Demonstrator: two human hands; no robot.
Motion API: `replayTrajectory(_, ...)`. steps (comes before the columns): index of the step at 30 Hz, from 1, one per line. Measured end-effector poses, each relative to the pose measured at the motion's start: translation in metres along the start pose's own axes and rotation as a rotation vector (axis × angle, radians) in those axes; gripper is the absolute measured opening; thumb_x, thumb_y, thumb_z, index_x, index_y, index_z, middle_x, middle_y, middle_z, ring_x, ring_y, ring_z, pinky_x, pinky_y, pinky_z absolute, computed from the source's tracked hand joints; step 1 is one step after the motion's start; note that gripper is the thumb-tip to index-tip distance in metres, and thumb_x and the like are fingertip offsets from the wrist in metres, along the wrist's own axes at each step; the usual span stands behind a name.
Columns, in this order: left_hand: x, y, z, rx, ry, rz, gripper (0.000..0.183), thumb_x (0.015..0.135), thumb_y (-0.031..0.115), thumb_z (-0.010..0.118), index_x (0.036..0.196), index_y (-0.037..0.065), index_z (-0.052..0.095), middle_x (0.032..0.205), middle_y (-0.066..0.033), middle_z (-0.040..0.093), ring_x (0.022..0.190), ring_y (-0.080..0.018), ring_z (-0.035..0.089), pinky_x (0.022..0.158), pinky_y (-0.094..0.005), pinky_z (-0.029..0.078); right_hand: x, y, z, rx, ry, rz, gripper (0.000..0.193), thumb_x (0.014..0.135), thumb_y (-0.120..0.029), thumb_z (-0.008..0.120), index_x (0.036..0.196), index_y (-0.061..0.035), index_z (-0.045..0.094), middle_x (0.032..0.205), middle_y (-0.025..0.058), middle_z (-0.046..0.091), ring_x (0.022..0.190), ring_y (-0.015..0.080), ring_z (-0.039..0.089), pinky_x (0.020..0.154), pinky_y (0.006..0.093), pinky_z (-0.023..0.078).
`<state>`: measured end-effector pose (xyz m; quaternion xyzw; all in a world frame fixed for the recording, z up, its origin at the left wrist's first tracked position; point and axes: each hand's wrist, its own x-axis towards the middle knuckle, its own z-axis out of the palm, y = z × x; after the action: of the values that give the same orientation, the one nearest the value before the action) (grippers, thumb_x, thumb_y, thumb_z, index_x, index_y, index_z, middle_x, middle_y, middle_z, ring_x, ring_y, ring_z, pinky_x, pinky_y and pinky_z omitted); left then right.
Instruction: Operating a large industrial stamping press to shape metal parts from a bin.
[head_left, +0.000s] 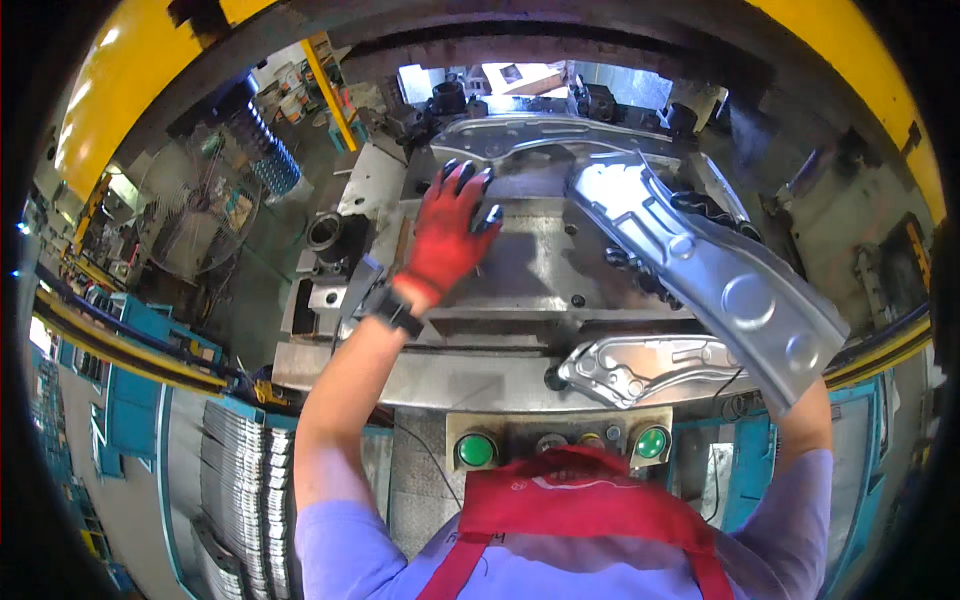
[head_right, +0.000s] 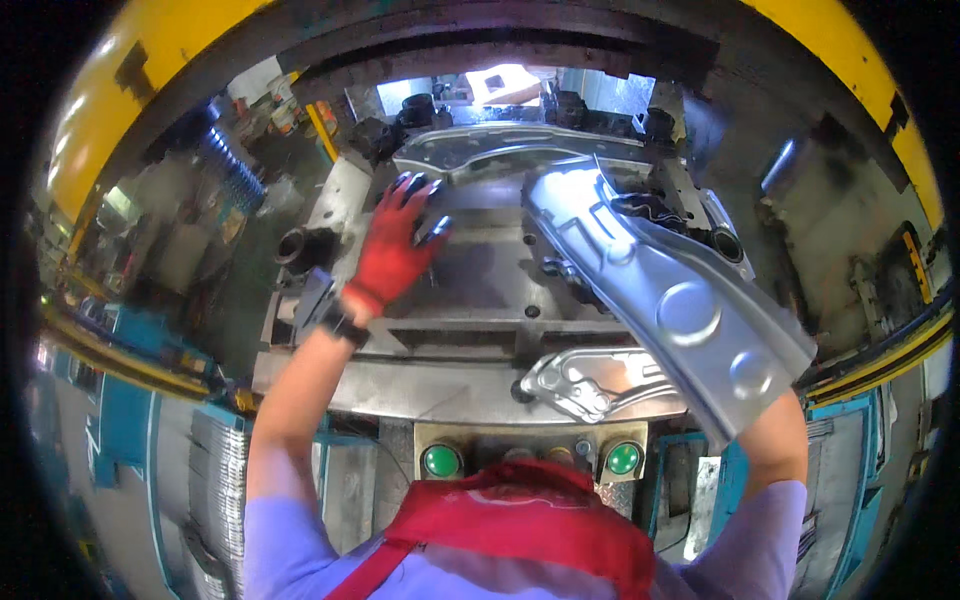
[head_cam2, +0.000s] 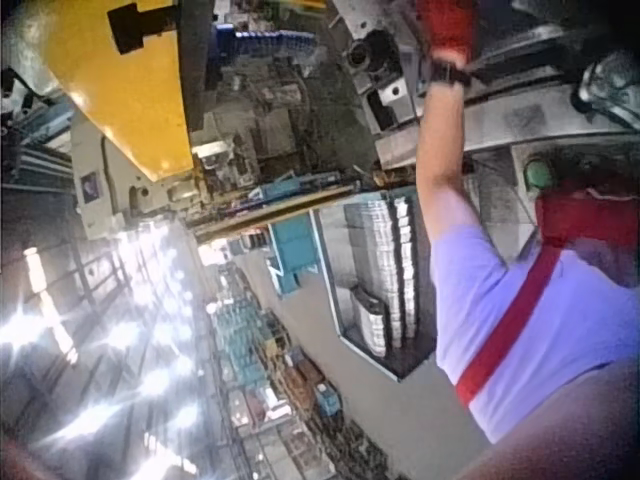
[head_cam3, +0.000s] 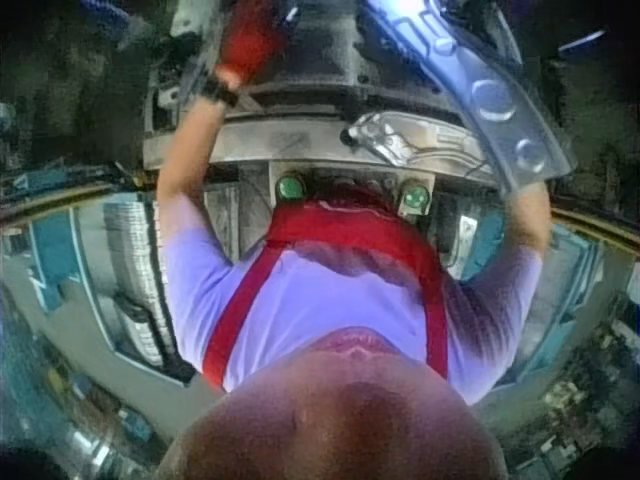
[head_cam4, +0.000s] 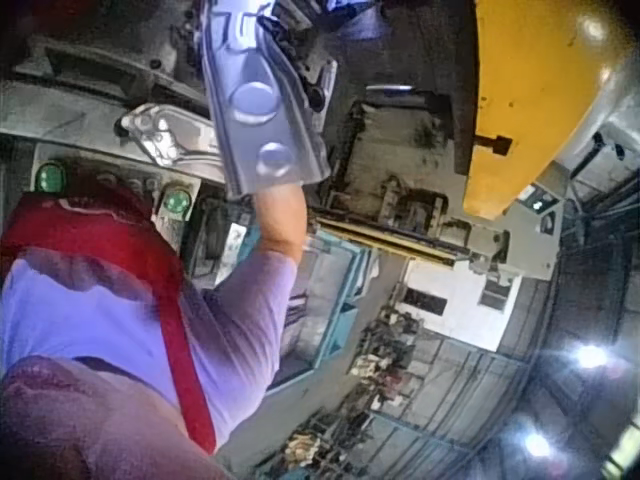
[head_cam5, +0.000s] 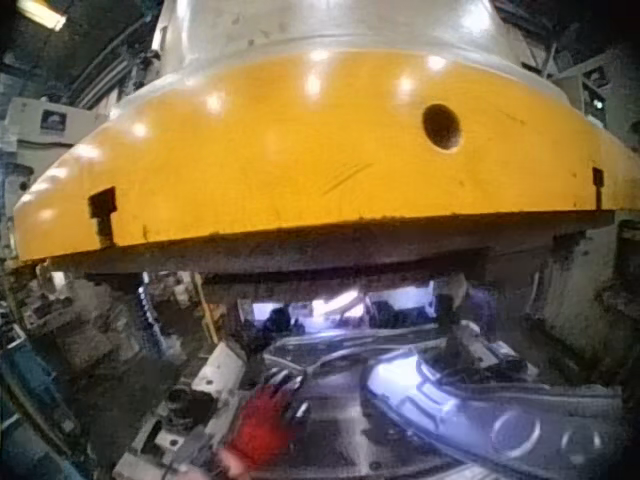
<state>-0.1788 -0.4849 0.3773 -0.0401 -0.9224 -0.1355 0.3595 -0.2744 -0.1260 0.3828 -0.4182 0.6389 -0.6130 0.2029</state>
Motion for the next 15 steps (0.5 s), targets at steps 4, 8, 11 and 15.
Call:
replayTrajectory(4,0.075,-0.028,0.049,0.198,-0.206,-0.006,0.069,0.072,0.037,0.065,0.131,0.011,0.039,0.137,-0.0198,0.035,0.131,-0.0385,0.025,0.106,-0.0482,0.022,0.013,0.011,0.014,-0.017,0.081,0.048,0.032,0.085,-0.016,0.057,0.113,-0.0011,0.052,0.096,0.0077,0.06,0.091,0.0184,0.058,0.08,0.0303,0.048)
replayTrajectory(8,0.16,-0.015,0.105,0.183,-0.448,-0.02,0.085,0.067,0.052,0.065,0.137,0.015,0.034,0.145,-0.0179,0.024,0.136,-0.0366,0.015,0.11,-0.046,0.014,0.006,0.011,0.021,-0.021,0.185,0.056,0.028,0.084,-0.013,0.058,0.108,-0.0013,0.054,0.094,0.0079,0.06,0.089,0.0181,0.059,0.079,0.0302,0.048)
replayTrajectory(11,0.184,-0.022,0.122,0.156,-0.487,-0.019,0.092,0.061,0.055,0.068,0.138,0.015,0.034,0.143,-0.0189,0.028,0.135,-0.0363,0.018,0.109,-0.0499,0.014,0.015,0.027,0.034,0.008,0.184,0.052,0.025,0.082,-0.011,0.059,0.105,-0.0013,0.056,0.093,0.008,0.061,0.088,0.0179,0.059,0.078,0.0301,0.048)
replayTrajectory(15,0.201,-0.029,0.11,0.243,-0.429,0.107,0.091,0.056,0.056,0.072,0.131,0.012,0.044,0.125,-0.0177,0.048,0.12,-0.0347,0.041,0.1,-0.0504,0.027,0.008,0.045,0.043,0.07,0.166,0.045,0.021,0.081,-0.008,0.06,0.101,-0.0015,0.058,0.092,0.0081,0.061,0.086,0.0176,0.059,0.077,0.03,0.048)
